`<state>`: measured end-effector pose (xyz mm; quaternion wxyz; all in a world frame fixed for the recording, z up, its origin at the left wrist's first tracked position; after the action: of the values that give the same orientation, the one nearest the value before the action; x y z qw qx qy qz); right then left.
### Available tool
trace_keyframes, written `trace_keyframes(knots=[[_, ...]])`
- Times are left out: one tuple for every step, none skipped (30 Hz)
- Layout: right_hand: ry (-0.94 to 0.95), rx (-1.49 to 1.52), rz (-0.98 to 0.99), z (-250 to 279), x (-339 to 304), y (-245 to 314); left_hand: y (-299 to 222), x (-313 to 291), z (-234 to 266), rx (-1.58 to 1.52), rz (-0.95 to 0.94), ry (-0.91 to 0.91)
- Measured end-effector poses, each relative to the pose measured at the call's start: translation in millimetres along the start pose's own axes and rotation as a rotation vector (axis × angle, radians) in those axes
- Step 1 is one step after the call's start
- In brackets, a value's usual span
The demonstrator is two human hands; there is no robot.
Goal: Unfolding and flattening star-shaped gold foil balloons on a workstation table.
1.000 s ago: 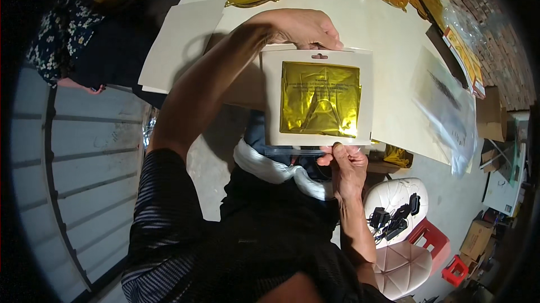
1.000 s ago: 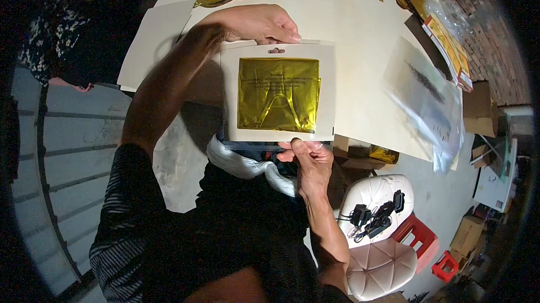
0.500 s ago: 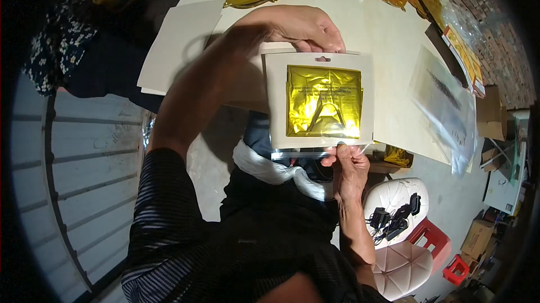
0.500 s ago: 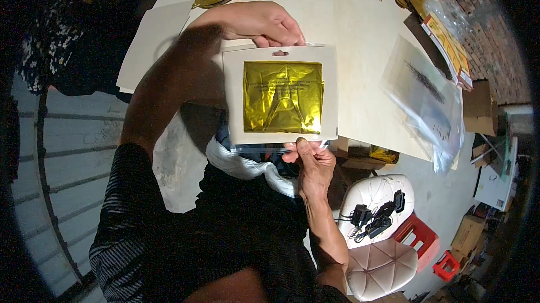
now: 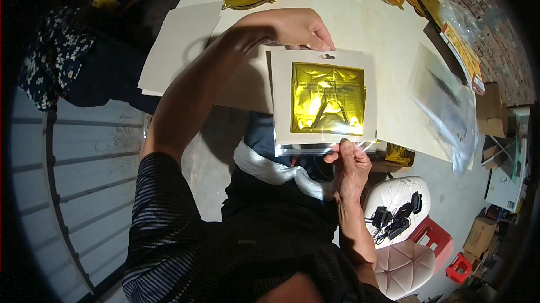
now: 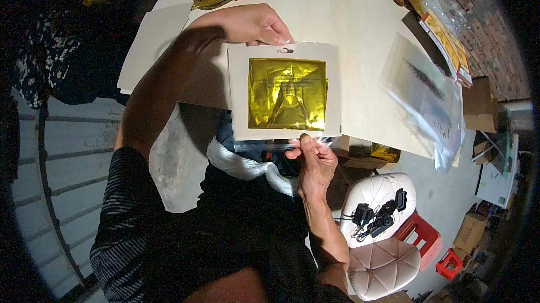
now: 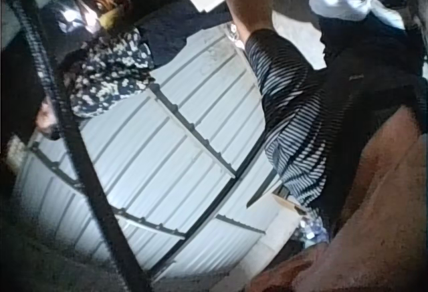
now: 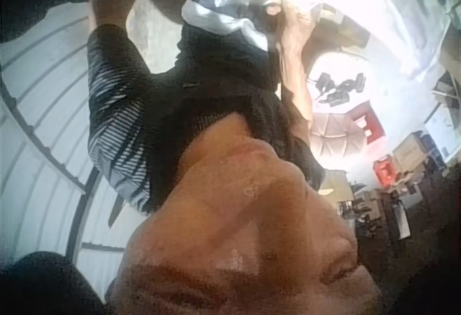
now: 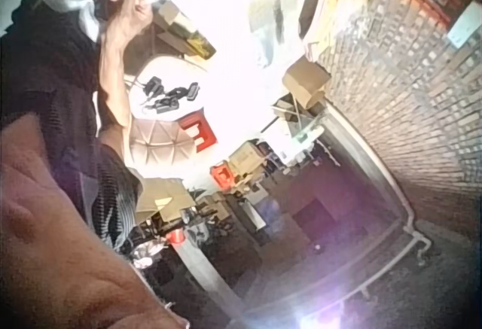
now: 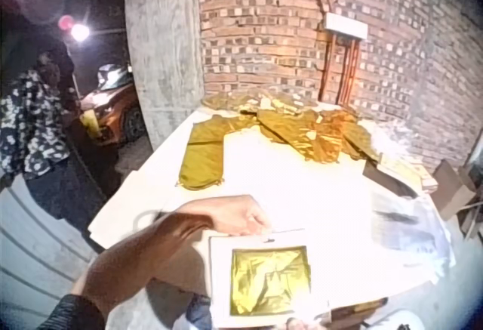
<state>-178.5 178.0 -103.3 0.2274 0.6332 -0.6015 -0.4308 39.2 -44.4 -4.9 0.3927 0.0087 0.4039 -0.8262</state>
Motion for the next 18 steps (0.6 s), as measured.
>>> trace_keyframes(knots=[[-0.010,0.005,0.009,-0.7,0.9,0.8,1.2,0.8,-0.4,-0.127,-0.004,-0.015],[-0.020,0.010,0.021,-1.1,1.2,0.8,3.3,1.1,-1.0,-0.245,0.008,-0.033],[-0.020,0.011,0.023,-1.8,1.4,1.2,3.3,2.4,-1.7,-0.251,-0.012,-0.031],[-0.030,0.004,0.015,-2.5,2.2,1.6,4.8,4.7,-2.5,-0.294,0.002,-0.018],[-0.070,-0.011,0.002,-1.1,1.8,0.9,5.4,5.6,-4.3,-0.340,0.013,0.003],[-0.052,0.004,0.003,-3.8,5.2,2.9,5.9,12.0,0.6,-0.336,0.019,0.007],[-0.049,-0.012,0.006,-3.9,4.8,2.5,6.8,12.3,-0.7,-0.332,0.032,0.011],[-0.072,-0.033,-0.004,-4.0,5.9,3.0,7.7,14.1,-0.3,-0.337,0.038,0.021],[-0.047,-0.026,0.010,-5.4,6.7,3.7,8.7,15.8,1.0,-0.326,0.047,0.016],[-0.045,-0.011,-0.012,-5.9,7.2,3.0,8.8,16.9,1.3,-0.330,0.035,0.029],[-0.074,-0.003,-0.044,-5.4,7.8,2.2,9.9,17.9,1.5,-0.329,0.038,0.041],[-0.044,0.004,-0.033,-6.5,7.3,2.1,10.0,17.2,0.4,-0.334,0.022,0.043],[-0.017,0.041,-0.031,-8.6,8.4,2.9,11.5,18.4,2.3,-0.360,0.023,0.005],[-0.006,0.084,-0.017,-8.9,7.3,2.7,12.4,17.1,1.8,-0.383,0.022,-0.040],[0.017,0.075,-0.025,-10.4,7.1,2.6,13.0,17.6,0.9,-0.382,0.021,-0.040],[0.042,0.065,-0.034,-11.7,6.5,2.2,11.5,18.3,-0.5,-0.398,-0.009,-0.021],[0.066,0.062,-0.036,-12.7,6.0,1.5,10.8,18.8,-2.0,-0.412,-0.023,-0.008],[0.070,0.052,-0.041,-13.7,6.5,1.9,9.6,19.3,-2.1,-0.414,-0.043,-0.005]])
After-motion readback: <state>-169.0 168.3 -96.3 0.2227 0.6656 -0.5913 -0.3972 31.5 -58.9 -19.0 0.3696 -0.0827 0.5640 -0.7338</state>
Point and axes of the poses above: each hand's wrist, its own x-axis towards the middle knuckle, its own z-axis out of the back of the hand, y = z × x, the point moved 4 cm from there along x, towards the middle knuckle, and after that the axes turned 10 degrees about x, right-handed, at the moved point
